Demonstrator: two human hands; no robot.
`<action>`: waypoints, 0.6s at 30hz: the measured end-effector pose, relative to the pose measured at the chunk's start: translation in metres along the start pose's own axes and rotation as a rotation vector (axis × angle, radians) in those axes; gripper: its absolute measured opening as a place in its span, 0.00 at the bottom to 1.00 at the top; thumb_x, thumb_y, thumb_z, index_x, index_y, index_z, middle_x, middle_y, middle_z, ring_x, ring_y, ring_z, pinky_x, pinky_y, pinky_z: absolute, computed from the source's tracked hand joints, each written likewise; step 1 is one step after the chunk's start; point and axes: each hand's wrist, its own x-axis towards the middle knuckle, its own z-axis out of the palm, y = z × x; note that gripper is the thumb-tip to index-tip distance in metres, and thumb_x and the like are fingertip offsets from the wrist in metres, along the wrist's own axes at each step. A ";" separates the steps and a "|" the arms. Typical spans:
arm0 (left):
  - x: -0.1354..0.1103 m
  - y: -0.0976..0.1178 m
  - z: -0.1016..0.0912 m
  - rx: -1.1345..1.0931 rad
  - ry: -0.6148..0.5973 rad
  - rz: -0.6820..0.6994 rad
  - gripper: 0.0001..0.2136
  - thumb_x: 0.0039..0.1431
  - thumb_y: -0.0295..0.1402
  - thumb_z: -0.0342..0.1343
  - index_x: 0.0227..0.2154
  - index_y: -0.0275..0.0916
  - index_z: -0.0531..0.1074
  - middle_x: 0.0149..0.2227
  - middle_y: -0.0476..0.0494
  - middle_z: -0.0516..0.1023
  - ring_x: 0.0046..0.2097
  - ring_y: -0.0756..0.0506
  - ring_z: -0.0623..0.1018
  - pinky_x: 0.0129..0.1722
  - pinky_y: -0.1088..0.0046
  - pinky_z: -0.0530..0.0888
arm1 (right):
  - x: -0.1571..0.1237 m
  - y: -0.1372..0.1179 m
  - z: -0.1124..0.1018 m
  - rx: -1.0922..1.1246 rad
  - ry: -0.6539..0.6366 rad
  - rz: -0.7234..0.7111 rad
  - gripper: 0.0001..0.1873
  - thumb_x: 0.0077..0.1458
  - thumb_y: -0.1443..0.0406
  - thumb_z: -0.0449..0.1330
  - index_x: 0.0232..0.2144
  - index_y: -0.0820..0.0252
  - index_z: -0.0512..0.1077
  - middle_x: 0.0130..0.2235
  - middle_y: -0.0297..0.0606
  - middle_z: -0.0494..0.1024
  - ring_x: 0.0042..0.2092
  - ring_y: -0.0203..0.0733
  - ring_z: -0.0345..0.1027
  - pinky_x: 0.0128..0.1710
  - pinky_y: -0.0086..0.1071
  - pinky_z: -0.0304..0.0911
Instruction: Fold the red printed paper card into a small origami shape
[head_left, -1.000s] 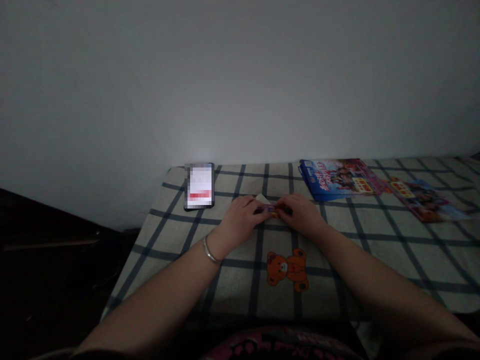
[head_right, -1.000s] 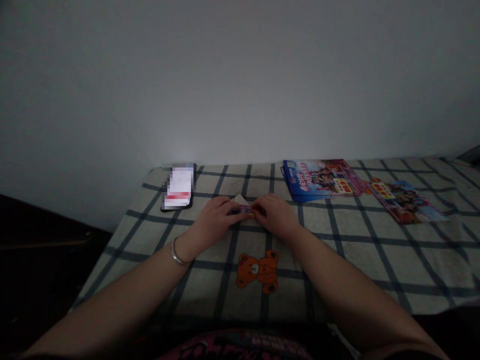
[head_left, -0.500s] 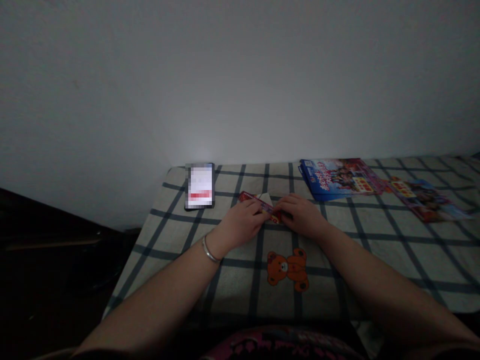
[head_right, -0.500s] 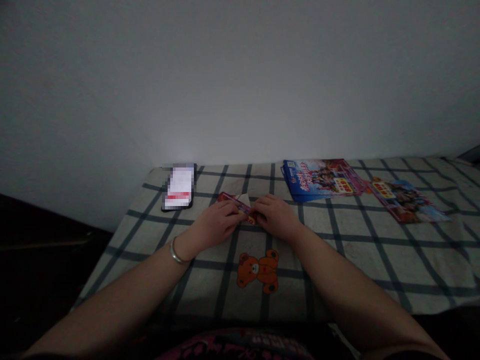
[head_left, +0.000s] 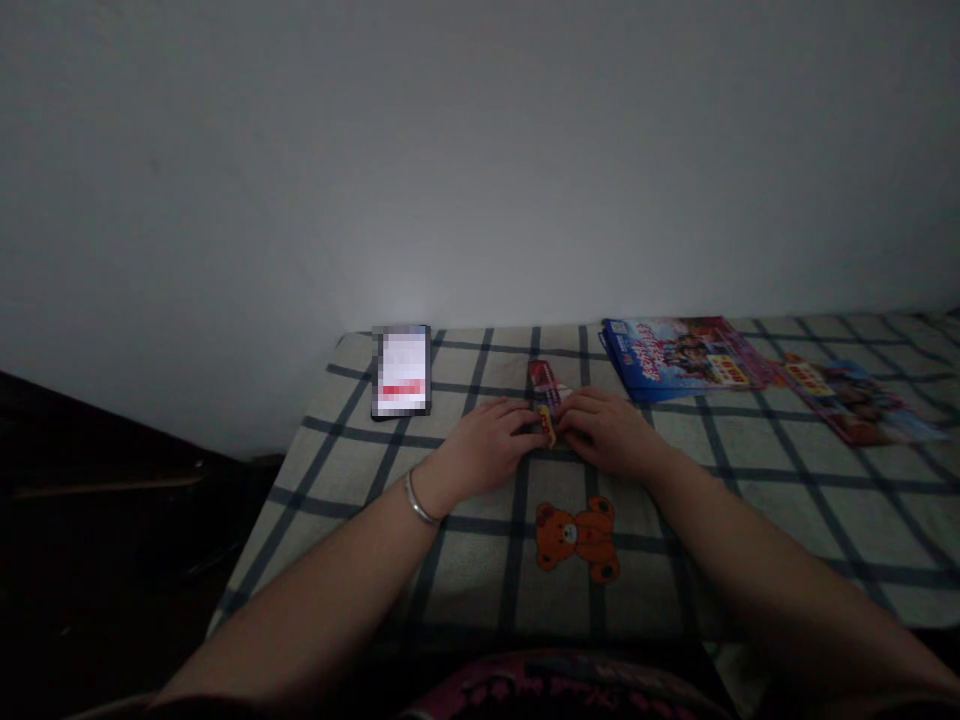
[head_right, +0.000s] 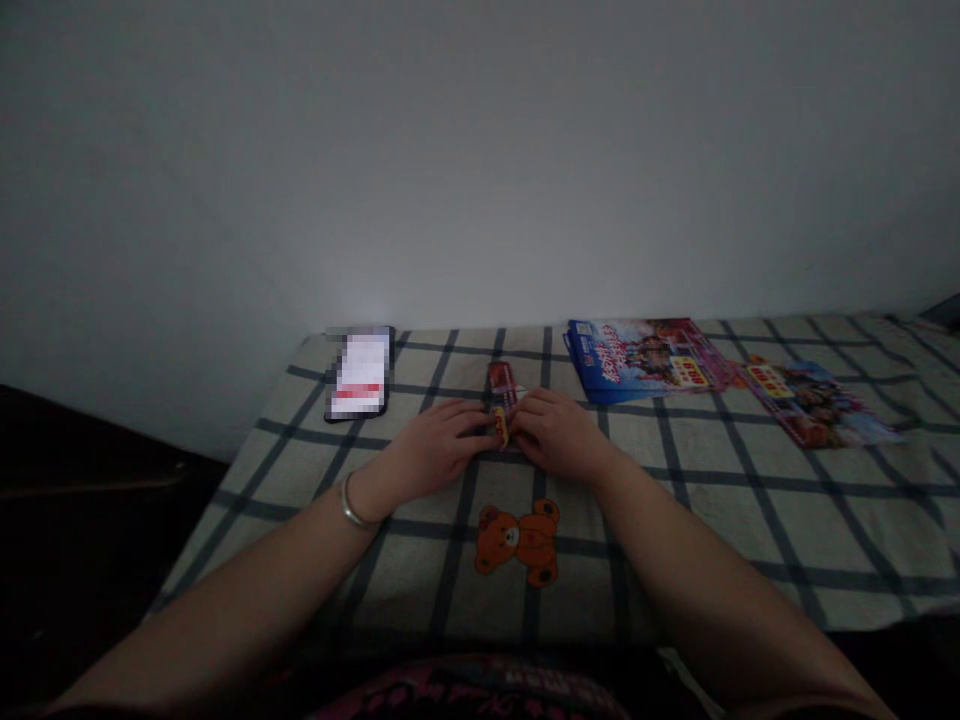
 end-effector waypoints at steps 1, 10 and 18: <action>0.000 0.000 -0.001 -0.009 -0.005 0.009 0.14 0.60 0.28 0.54 0.48 0.44 0.74 0.52 0.42 0.74 0.56 0.40 0.71 0.56 0.55 0.70 | 0.000 -0.001 0.000 -0.007 -0.009 0.005 0.06 0.55 0.71 0.59 0.33 0.57 0.74 0.39 0.40 0.78 0.44 0.46 0.68 0.47 0.41 0.66; -0.001 -0.001 -0.003 -0.119 0.011 0.126 0.13 0.59 0.28 0.52 0.46 0.41 0.74 0.51 0.44 0.76 0.55 0.41 0.73 0.54 0.58 0.71 | 0.001 -0.007 -0.002 -0.002 -0.071 0.018 0.04 0.53 0.69 0.59 0.33 0.58 0.72 0.36 0.38 0.76 0.41 0.46 0.67 0.44 0.40 0.64; -0.001 -0.002 -0.006 -0.159 0.024 0.149 0.12 0.58 0.28 0.53 0.44 0.40 0.75 0.49 0.42 0.77 0.54 0.42 0.73 0.53 0.58 0.72 | 0.002 -0.006 0.001 0.054 -0.040 0.071 0.03 0.53 0.68 0.60 0.33 0.58 0.73 0.38 0.40 0.75 0.43 0.47 0.66 0.46 0.42 0.64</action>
